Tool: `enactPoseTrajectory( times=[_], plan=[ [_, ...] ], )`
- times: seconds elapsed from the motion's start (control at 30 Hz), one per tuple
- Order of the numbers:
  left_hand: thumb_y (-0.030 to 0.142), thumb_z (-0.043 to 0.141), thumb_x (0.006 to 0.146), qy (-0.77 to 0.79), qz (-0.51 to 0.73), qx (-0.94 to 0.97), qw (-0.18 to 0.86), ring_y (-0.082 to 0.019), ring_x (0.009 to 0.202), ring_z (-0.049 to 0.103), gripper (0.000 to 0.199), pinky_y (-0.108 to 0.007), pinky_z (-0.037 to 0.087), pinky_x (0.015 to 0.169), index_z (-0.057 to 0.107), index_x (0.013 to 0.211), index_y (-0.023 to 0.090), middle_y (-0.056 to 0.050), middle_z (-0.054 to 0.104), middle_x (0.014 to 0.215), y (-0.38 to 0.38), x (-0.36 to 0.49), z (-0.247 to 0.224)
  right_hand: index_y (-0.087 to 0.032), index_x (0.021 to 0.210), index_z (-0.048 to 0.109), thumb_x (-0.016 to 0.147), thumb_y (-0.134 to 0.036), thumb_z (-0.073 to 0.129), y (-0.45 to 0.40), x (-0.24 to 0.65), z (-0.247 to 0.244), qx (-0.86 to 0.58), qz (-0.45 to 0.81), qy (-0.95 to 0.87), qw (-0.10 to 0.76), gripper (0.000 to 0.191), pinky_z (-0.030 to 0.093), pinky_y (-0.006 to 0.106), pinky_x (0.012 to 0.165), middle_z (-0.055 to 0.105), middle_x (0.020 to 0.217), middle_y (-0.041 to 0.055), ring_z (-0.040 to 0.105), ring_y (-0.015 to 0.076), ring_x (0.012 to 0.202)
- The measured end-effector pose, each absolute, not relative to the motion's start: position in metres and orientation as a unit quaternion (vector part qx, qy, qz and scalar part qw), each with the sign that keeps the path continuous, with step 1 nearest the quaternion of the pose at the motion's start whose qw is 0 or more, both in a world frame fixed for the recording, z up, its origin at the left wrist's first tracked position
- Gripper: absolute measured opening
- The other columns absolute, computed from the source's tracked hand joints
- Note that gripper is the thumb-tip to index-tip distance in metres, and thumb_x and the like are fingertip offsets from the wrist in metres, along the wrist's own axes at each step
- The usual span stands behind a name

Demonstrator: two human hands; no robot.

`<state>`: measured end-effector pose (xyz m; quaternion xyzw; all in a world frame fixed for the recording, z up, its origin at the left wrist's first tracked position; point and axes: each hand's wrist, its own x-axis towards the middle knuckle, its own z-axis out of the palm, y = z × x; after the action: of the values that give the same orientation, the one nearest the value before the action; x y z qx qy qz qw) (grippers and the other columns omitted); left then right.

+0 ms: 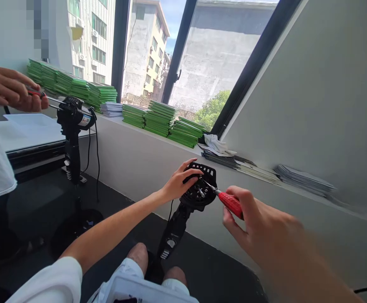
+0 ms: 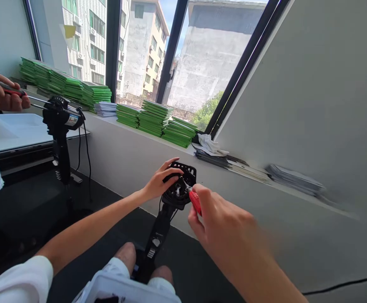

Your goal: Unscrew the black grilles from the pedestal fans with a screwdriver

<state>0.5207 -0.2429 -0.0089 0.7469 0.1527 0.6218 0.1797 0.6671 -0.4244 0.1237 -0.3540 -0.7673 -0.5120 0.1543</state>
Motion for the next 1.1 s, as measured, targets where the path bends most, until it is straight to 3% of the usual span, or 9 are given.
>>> enactPoseTrajectory(
  times=[0.17,0.3,0.43,0.6,0.7,0.87,0.97,1.03,1.1],
  plan=[
    [0.025,0.051,0.104,0.15,0.619,0.757,0.145,-0.026,0.146,0.049,0.023,-0.042,0.047,0.117,0.072,0.113,0.023,-0.013,0.041,0.162,-0.244,0.521,-0.011,-0.02,0.08,0.049,0.106,-0.047,0.045,-0.423,0.666,0.129,-0.379,-0.591,-0.704,0.11,0.038,0.015,0.025,0.046,0.04,0.044,-0.0063,0.039,0.0118,0.037],
    [0.027,0.048,0.106,0.154,0.618,0.763,0.108,-0.028,0.152,0.041,0.027,-0.043,0.046,0.119,0.072,0.118,0.023,-0.013,0.036,0.166,-0.243,0.518,-0.012,-0.015,0.1,0.057,0.109,-0.042,0.031,-0.419,0.67,0.136,-0.378,-0.532,-0.749,0.119,0.039,0.02,0.022,0.043,0.042,0.044,-0.0064,0.041,0.0115,0.035],
    [0.033,0.052,0.105,0.157,0.601,0.78,0.069,-0.026,0.145,0.051,0.026,-0.04,0.05,0.116,0.072,0.119,0.025,-0.011,0.046,0.16,-0.244,0.512,-0.005,-0.018,0.085,0.057,0.107,-0.049,0.036,-0.417,0.675,0.139,-0.42,-0.573,-0.699,0.086,0.043,0.015,0.024,0.043,0.037,0.039,-0.005,0.04,0.0135,0.032],
    [0.031,0.054,0.104,0.243,0.548,0.8,0.029,-0.029,0.138,0.058,0.022,-0.043,0.053,0.111,0.074,0.111,0.026,-0.008,0.044,0.162,-0.255,0.511,0.012,-0.015,0.1,0.061,0.109,-0.045,0.028,-0.411,0.669,0.145,-0.396,-0.523,-0.745,0.119,0.045,0.017,0.021,0.041,0.047,0.045,-0.0039,0.046,0.0136,0.032],
    [0.028,0.058,0.102,0.273,0.536,0.797,0.046,-0.03,0.138,0.058,0.019,-0.044,0.055,0.11,0.075,0.111,0.027,-0.008,0.042,0.164,-0.259,0.513,0.017,-0.017,0.08,0.058,0.108,-0.045,0.032,-0.407,0.665,0.149,-0.408,-0.566,-0.711,0.089,0.048,0.012,0.022,0.042,0.037,0.037,-0.0044,0.042,0.0152,0.029],
    [0.026,0.063,0.099,0.238,0.544,0.796,0.117,-0.028,0.143,0.053,0.017,-0.039,0.051,0.114,0.076,0.11,0.027,-0.006,0.046,0.161,-0.251,0.511,0.016,-0.017,0.1,0.061,0.107,-0.047,0.021,-0.403,0.662,0.153,-0.427,-0.482,-0.761,0.079,0.051,0.016,0.022,0.043,0.048,0.042,-0.0024,0.048,0.0157,0.033],
    [0.025,0.064,0.098,0.213,0.542,0.798,0.154,-0.026,0.142,0.053,0.017,-0.038,0.047,0.118,0.075,0.112,0.026,-0.007,0.047,0.159,-0.246,0.509,0.015,-0.019,0.082,0.059,0.106,-0.05,0.02,-0.401,0.657,0.158,-0.486,-0.508,-0.71,0.042,0.056,0.014,0.026,0.044,0.044,0.039,0.0009,0.049,0.0195,0.034],
    [0.025,0.061,0.099,0.203,0.544,0.798,0.162,-0.026,0.144,0.051,0.019,-0.04,0.044,0.12,0.073,0.114,0.025,-0.009,0.045,0.16,-0.245,0.511,0.012,-0.02,0.083,0.059,0.104,-0.05,0.03,-0.401,0.653,0.161,-0.511,-0.489,-0.706,0.025,0.047,0.016,0.026,0.045,0.05,0.043,0.0023,0.053,0.021,0.038],
    [0.024,0.057,0.101,0.2,0.56,0.787,0.166,-0.026,0.145,0.049,0.02,-0.042,0.043,0.122,0.071,0.116,0.025,-0.009,0.043,0.161,-0.246,0.515,0.007,-0.019,0.098,0.061,0.101,-0.044,0.041,-0.401,0.648,0.165,-0.516,-0.435,-0.738,0.007,0.033,0.019,0.025,0.045,0.06,0.051,0.0015,0.056,0.0202,0.041]
  ],
)
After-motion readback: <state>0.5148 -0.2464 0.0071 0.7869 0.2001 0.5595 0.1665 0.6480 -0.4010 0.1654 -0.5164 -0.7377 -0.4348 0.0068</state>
